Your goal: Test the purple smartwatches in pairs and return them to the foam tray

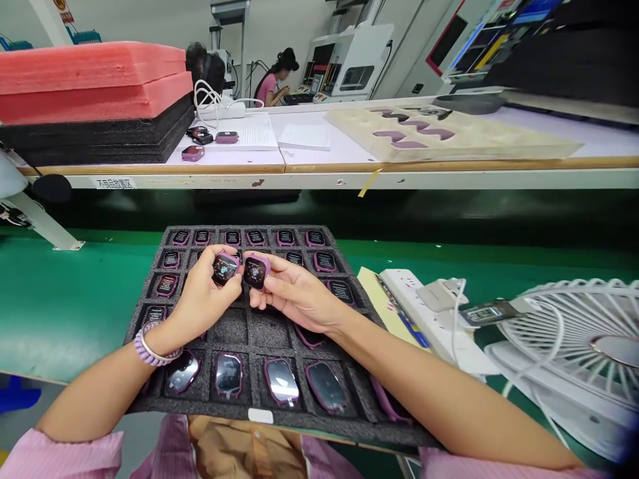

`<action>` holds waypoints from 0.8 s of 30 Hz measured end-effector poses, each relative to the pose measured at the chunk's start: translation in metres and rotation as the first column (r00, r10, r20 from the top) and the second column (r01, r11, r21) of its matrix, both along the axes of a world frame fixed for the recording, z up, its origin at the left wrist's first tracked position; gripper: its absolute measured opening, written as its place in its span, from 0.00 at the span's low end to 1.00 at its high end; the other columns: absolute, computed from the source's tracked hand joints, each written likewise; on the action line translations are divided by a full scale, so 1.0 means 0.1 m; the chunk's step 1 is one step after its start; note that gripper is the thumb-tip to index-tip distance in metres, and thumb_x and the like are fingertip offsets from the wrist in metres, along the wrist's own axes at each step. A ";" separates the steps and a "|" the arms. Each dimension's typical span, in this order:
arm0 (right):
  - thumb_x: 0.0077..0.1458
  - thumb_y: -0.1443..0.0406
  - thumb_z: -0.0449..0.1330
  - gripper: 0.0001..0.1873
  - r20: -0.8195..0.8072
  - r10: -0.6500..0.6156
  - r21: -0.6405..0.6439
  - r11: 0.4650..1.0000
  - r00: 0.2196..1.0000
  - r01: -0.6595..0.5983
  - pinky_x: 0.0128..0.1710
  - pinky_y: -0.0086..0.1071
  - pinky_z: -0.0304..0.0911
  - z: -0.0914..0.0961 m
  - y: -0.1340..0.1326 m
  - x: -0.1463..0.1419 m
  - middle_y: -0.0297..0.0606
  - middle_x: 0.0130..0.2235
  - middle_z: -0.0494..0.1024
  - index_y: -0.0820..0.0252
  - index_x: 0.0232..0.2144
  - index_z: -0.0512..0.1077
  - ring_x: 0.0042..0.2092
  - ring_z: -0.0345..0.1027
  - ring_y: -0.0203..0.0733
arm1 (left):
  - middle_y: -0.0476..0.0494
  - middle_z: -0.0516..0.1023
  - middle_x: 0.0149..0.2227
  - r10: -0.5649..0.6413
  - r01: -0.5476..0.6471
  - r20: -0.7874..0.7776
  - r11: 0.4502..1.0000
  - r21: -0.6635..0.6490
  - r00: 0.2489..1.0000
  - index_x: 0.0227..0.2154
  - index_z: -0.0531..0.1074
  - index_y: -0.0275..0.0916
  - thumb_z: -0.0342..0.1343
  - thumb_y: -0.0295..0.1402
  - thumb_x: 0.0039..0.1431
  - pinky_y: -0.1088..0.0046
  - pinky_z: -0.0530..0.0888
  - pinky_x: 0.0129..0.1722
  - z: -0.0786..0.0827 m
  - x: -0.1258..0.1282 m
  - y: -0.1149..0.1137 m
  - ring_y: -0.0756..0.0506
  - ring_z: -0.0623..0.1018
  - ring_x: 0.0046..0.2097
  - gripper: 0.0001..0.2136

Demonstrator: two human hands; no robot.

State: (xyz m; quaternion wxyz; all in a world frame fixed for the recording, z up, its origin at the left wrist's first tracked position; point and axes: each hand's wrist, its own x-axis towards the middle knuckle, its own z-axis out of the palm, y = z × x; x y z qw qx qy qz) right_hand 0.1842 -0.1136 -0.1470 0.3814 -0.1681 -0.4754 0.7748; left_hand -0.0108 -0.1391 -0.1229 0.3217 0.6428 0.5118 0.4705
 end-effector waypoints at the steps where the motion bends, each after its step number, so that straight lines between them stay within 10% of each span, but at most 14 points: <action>1: 0.56 0.53 0.79 0.35 -0.005 0.005 -0.002 1.000 1.000 -0.006 0.38 0.29 0.73 0.00 0.00 0.00 0.35 0.35 0.81 0.58 0.59 0.71 0.36 0.78 0.40 | 0.44 0.78 0.44 -0.001 0.001 -0.004 1.000 0.002 1.000 0.48 0.69 0.40 0.58 0.36 0.55 0.68 0.72 0.43 0.00 0.00 0.00 0.45 0.77 0.43 0.17; 24: 0.52 0.51 0.80 0.34 0.060 -0.087 0.045 0.995 0.994 0.084 0.35 0.32 0.66 0.03 -0.05 0.04 0.37 0.44 0.77 0.51 0.56 0.74 0.34 0.69 0.39 | 0.49 0.72 0.37 -0.027 0.029 0.068 0.999 -0.037 0.997 0.46 0.68 0.40 0.59 0.35 0.52 0.72 0.70 0.37 0.09 -0.01 -0.04 0.48 0.73 0.36 0.17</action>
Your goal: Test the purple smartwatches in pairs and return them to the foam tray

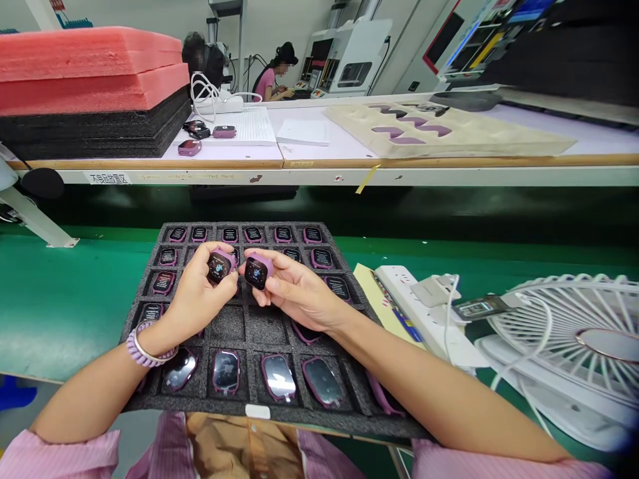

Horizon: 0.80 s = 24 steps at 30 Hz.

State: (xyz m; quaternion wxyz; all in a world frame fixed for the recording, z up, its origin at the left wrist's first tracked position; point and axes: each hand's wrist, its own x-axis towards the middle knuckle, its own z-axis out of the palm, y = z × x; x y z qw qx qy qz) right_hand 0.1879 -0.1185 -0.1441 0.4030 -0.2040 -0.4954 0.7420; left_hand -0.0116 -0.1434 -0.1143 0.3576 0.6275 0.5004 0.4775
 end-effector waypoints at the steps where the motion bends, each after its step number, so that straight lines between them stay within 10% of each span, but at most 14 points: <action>1: 0.52 0.51 0.80 0.35 0.004 0.002 0.000 1.000 1.000 -0.002 0.35 0.32 0.66 0.00 0.00 0.00 0.37 0.44 0.77 0.51 0.56 0.74 0.33 0.69 0.39 | 0.49 0.72 0.37 -0.004 0.004 -0.009 1.000 0.008 1.000 0.46 0.68 0.40 0.59 0.35 0.53 0.72 0.71 0.38 0.00 0.00 0.00 0.48 0.73 0.36 0.17; 24: 0.51 0.51 0.80 0.34 -0.008 0.005 -0.005 1.000 1.000 -0.005 0.36 0.32 0.66 0.00 -0.01 -0.03 0.36 0.44 0.77 0.51 0.54 0.73 0.34 0.70 0.39 | 0.47 0.75 0.38 -0.020 0.022 -0.034 0.999 0.047 0.999 0.45 0.69 0.40 0.57 0.32 0.54 0.71 0.70 0.38 -0.02 0.01 -0.01 0.47 0.75 0.38 0.15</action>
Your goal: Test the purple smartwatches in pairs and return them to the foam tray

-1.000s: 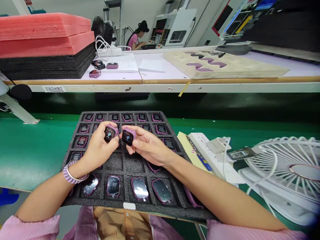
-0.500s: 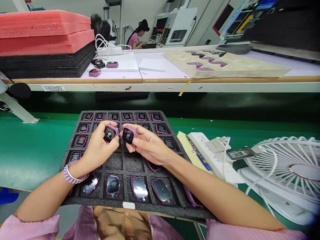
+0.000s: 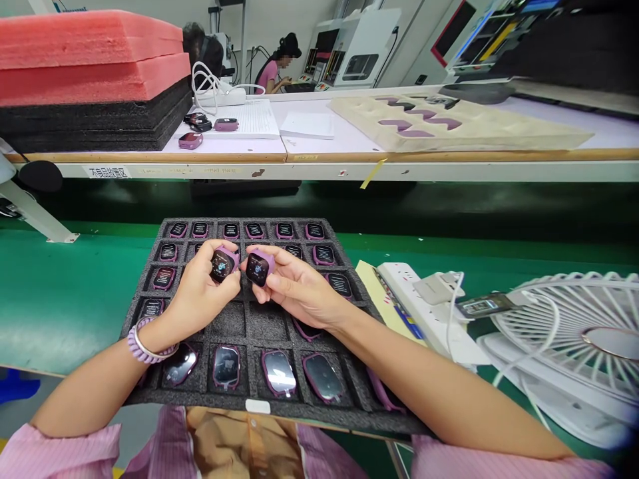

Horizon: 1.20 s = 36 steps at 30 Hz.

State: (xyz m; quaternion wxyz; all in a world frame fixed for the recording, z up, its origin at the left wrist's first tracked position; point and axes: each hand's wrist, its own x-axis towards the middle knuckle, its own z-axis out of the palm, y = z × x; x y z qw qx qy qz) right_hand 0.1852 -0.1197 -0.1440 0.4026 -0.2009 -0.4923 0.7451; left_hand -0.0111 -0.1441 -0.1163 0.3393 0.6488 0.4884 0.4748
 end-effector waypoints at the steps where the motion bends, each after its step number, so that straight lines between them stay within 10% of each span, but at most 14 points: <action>1: 0.52 0.52 0.80 0.33 -0.010 0.008 0.001 1.000 1.000 -0.008 0.36 0.32 0.65 0.00 0.00 0.00 0.35 0.43 0.77 0.51 0.54 0.73 0.34 0.70 0.39 | 0.47 0.75 0.38 -0.003 0.003 -0.004 1.000 0.002 1.000 0.45 0.69 0.40 0.57 0.32 0.54 0.71 0.70 0.38 0.00 0.00 0.00 0.47 0.75 0.38 0.15; 36: 0.57 0.59 0.79 0.26 -0.113 0.062 0.015 0.998 0.992 -0.061 0.39 0.29 0.68 -0.03 0.02 0.02 0.33 0.42 0.77 0.52 0.54 0.76 0.36 0.72 0.36 | 0.48 0.75 0.37 -0.073 0.076 0.104 0.997 -0.024 0.992 0.44 0.71 0.38 0.59 0.32 0.52 0.72 0.71 0.40 -0.03 0.00 0.05 0.49 0.74 0.38 0.15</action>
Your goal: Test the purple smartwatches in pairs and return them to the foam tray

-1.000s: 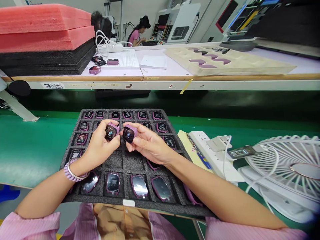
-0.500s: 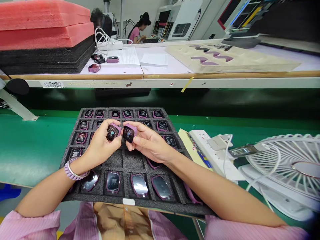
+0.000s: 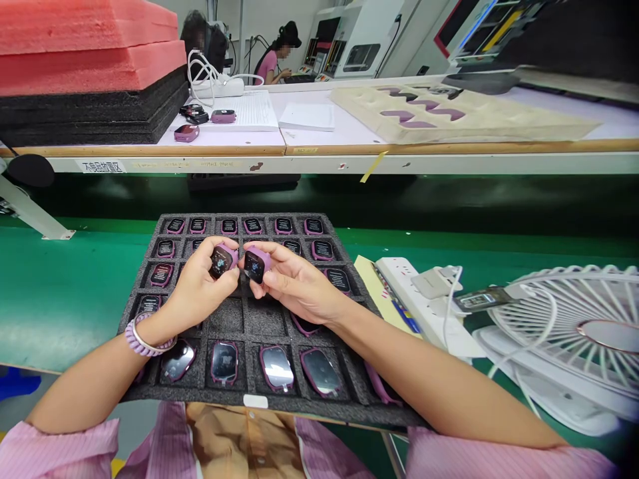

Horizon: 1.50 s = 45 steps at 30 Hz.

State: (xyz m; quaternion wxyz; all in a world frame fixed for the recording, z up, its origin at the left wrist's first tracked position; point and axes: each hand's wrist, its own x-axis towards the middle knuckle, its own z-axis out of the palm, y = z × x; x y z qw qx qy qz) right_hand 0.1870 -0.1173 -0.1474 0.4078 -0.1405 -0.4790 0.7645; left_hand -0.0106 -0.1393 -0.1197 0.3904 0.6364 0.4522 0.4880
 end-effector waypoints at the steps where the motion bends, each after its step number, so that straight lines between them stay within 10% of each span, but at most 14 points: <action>1: 0.57 0.59 0.79 0.26 0.000 -0.005 -0.017 1.000 1.000 0.005 0.39 0.29 0.68 0.00 0.01 0.00 0.34 0.43 0.78 0.52 0.54 0.76 0.36 0.72 0.36 | 0.48 0.75 0.37 0.017 -0.016 0.030 0.999 -0.039 0.999 0.44 0.71 0.37 0.61 0.32 0.51 0.73 0.71 0.38 0.00 0.00 0.01 0.49 0.74 0.37 0.16; 9: 0.50 0.62 0.79 0.26 -0.035 -0.039 -0.262 0.965 0.999 0.029 0.34 0.28 0.68 0.01 0.13 0.00 0.38 0.44 0.80 0.60 0.49 0.79 0.32 0.72 0.35 | 0.48 0.75 0.34 0.116 0.116 0.448 0.881 -0.458 0.886 0.53 0.68 0.33 0.66 0.39 0.52 0.77 0.68 0.23 0.03 0.02 0.09 0.53 0.72 0.24 0.27; 18: 0.52 0.60 0.75 0.29 0.146 -0.199 -0.137 0.966 0.969 0.219 0.35 0.31 0.67 -0.01 0.10 0.02 0.37 0.42 0.81 0.58 0.53 0.71 0.31 0.73 0.37 | 0.49 0.78 0.35 0.022 0.127 0.401 0.932 -0.341 0.916 0.48 0.69 0.39 0.67 0.40 0.52 0.74 0.79 0.28 0.04 0.00 0.05 0.50 0.80 0.26 0.23; 45: 0.50 0.68 0.67 0.22 0.194 -0.252 0.066 0.968 0.948 0.243 0.33 0.30 0.66 -0.02 0.08 0.01 0.31 0.35 0.78 0.58 0.49 0.73 0.31 0.74 0.37 | 0.50 0.77 0.40 -0.055 0.139 0.279 0.946 -0.293 0.959 0.43 0.68 0.38 0.65 0.32 0.50 0.75 0.82 0.28 -0.01 0.02 0.07 0.51 0.82 0.26 0.18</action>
